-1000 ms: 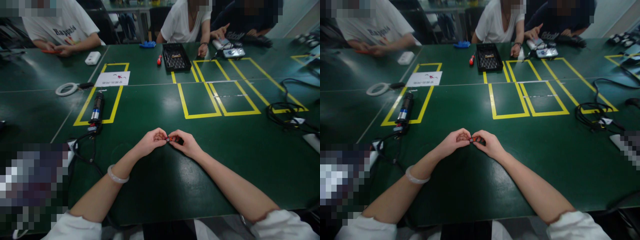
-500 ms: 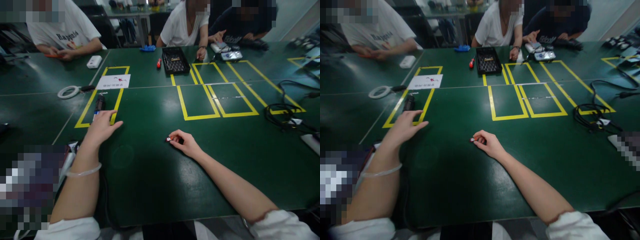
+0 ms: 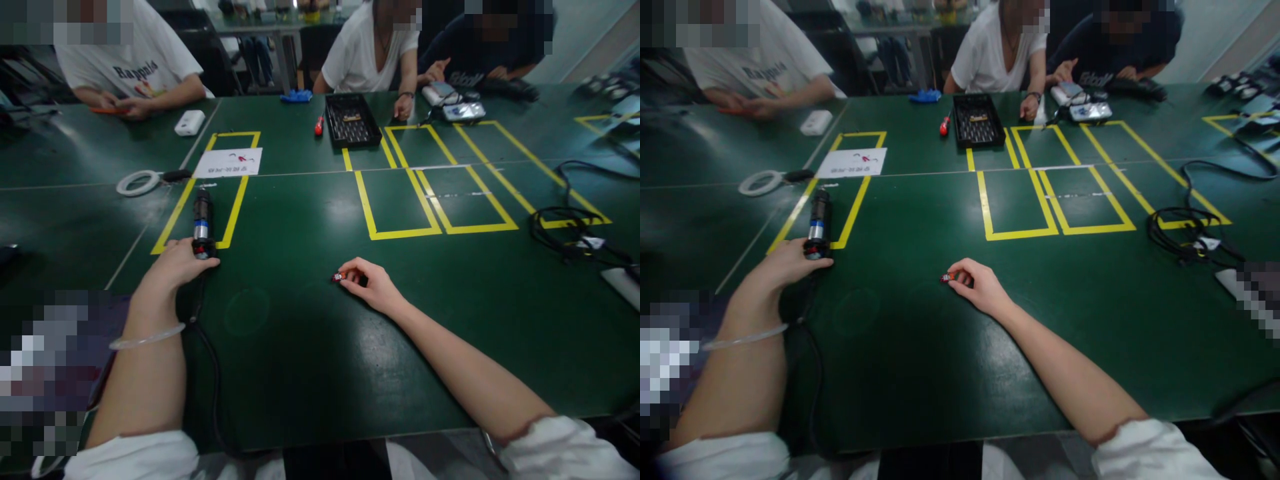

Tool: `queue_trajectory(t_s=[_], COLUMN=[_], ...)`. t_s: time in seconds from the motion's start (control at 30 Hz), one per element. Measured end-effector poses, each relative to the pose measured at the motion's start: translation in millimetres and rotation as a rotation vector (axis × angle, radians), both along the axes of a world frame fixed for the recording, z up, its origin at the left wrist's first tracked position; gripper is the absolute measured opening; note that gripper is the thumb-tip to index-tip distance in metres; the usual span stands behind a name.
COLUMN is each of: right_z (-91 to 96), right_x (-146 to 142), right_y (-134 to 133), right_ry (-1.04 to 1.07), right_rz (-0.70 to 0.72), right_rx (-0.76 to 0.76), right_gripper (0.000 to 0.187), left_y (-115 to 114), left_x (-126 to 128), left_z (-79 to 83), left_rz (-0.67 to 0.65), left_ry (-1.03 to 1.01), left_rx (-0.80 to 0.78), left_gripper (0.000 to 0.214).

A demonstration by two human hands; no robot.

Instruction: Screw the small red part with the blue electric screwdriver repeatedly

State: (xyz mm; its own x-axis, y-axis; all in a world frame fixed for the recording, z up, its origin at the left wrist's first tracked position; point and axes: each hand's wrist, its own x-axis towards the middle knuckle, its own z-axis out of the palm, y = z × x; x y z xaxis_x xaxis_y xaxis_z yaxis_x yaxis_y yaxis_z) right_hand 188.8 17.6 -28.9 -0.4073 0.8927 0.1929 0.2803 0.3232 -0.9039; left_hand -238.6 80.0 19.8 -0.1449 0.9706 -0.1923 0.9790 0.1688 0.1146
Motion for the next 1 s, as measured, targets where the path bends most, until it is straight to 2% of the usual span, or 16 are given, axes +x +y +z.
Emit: queue_trajectory(t_s=[0.1, 0.17, 0.47, 0.67, 0.8, 1.0], right_z=[-0.1, -0.2, -4.9, -3.5, -4.1, -7.1], right_x=[0.2, 0.3, -0.5, 0.3, 2.4, 3.8], right_y=[0.8, 0.9, 0.8, 1.3, 2.9, 5.0], right_ry=[-0.004, 0.001, 0.036, -0.015, -0.077, -0.1], right_rz=[-0.015, -0.019, -0.03, -0.106, -0.155, -0.194], right_rx=[0.043, 0.03, -0.01, 0.079, 0.161, 0.209], right_gripper=[0.017, 0.017, 0.021, 0.016, 0.014, 0.013], left_y=[-8.2, -15.6, -53.7, -70.3, -72.7, -75.7], left_x=[25.4, 44.2, 142.1, 206.5, 230.7, 248.8], left_z=[2.9, 3.8, -0.4, -1.6, -3.5, -4.9], left_rz=[0.071, 0.055, -0.106, -0.24, -0.307, -0.371], left_ry=[0.055, 0.053, 0.104, 0.058, 0.023, -0.016], left_rx=[-0.047, -0.024, 0.102, 0.183, 0.202, 0.21], left_gripper=[0.066, 0.069, 0.074, 0.078, 0.08, 0.081])
